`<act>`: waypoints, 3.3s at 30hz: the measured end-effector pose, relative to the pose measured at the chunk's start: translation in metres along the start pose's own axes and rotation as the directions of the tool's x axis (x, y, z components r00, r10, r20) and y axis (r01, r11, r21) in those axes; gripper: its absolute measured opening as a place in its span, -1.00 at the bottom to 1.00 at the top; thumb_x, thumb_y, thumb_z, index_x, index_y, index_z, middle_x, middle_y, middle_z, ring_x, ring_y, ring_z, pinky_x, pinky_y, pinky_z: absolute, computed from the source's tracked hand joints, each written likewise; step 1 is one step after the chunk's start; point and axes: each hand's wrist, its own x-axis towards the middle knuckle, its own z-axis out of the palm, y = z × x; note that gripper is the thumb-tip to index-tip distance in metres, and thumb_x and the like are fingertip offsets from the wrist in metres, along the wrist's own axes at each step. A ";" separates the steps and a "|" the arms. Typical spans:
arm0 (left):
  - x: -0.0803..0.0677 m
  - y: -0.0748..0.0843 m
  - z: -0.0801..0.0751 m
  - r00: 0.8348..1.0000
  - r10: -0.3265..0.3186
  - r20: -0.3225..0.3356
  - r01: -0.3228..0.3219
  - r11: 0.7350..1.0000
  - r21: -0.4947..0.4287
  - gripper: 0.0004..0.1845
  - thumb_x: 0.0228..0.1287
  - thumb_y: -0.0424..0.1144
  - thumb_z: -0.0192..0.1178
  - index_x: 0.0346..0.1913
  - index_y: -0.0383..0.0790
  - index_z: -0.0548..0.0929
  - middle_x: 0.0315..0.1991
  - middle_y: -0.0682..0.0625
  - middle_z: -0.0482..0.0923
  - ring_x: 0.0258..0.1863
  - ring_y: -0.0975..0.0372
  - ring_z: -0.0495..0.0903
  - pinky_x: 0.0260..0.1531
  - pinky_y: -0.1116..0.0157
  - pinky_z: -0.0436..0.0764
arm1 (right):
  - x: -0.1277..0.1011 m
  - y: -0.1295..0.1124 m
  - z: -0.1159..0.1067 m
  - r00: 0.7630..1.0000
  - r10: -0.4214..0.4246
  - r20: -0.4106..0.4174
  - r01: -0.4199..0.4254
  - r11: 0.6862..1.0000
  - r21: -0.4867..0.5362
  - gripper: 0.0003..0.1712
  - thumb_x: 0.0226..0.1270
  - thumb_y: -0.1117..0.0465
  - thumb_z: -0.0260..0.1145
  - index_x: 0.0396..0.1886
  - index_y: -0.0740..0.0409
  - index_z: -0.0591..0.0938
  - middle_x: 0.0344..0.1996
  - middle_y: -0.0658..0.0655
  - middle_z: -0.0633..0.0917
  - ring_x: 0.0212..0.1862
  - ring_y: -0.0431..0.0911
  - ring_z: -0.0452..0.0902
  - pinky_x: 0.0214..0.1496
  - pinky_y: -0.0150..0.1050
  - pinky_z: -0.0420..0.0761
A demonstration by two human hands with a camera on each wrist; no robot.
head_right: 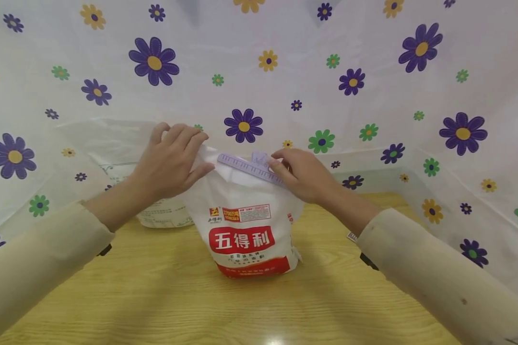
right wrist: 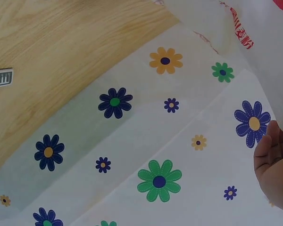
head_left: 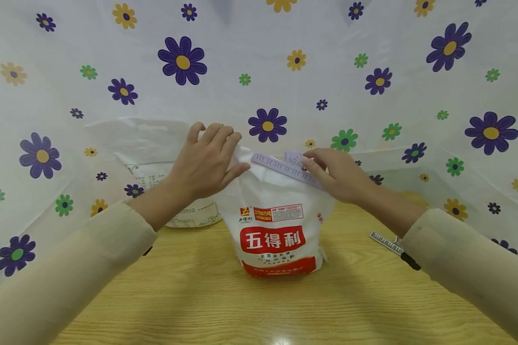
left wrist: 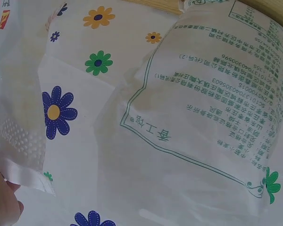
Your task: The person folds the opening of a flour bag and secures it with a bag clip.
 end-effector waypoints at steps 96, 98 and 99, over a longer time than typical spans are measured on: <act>-0.153 0.095 0.114 0.873 -0.154 0.463 0.380 0.810 -0.447 0.23 0.18 0.60 -0.15 0.60 -0.23 -0.28 0.62 -0.16 -0.44 0.60 -0.10 -0.41 0.42 -0.33 -0.16 | -0.117 0.074 0.149 0.992 0.048 0.117 -0.051 0.999 0.018 -0.03 0.35 -0.30 0.17 0.56 -0.01 0.01 0.49 0.15 0.16 0.52 0.18 -0.04 0.42 0.38 -0.06; -0.152 0.095 0.114 0.873 -0.156 0.463 0.375 0.820 -0.432 0.21 0.20 0.58 -0.15 0.60 -0.24 -0.22 0.63 -0.17 -0.37 0.60 -0.11 -0.37 0.42 -0.32 -0.15 | -0.119 0.072 0.149 0.991 0.061 0.119 -0.063 0.998 0.020 -0.05 0.37 -0.29 0.16 0.56 0.01 0.04 0.51 0.15 0.15 0.54 0.19 -0.06 0.43 0.37 -0.07; -0.152 0.096 0.114 0.873 -0.156 0.462 0.371 0.827 -0.422 0.19 0.21 0.58 -0.17 0.60 -0.25 -0.19 0.63 -0.18 -0.33 0.60 -0.11 -0.35 0.42 -0.32 -0.15 | -0.119 0.070 0.149 0.991 0.066 0.116 -0.069 0.997 0.021 -0.07 0.39 -0.29 0.16 0.56 0.03 0.06 0.51 0.16 0.17 0.54 0.19 -0.06 0.44 0.36 -0.07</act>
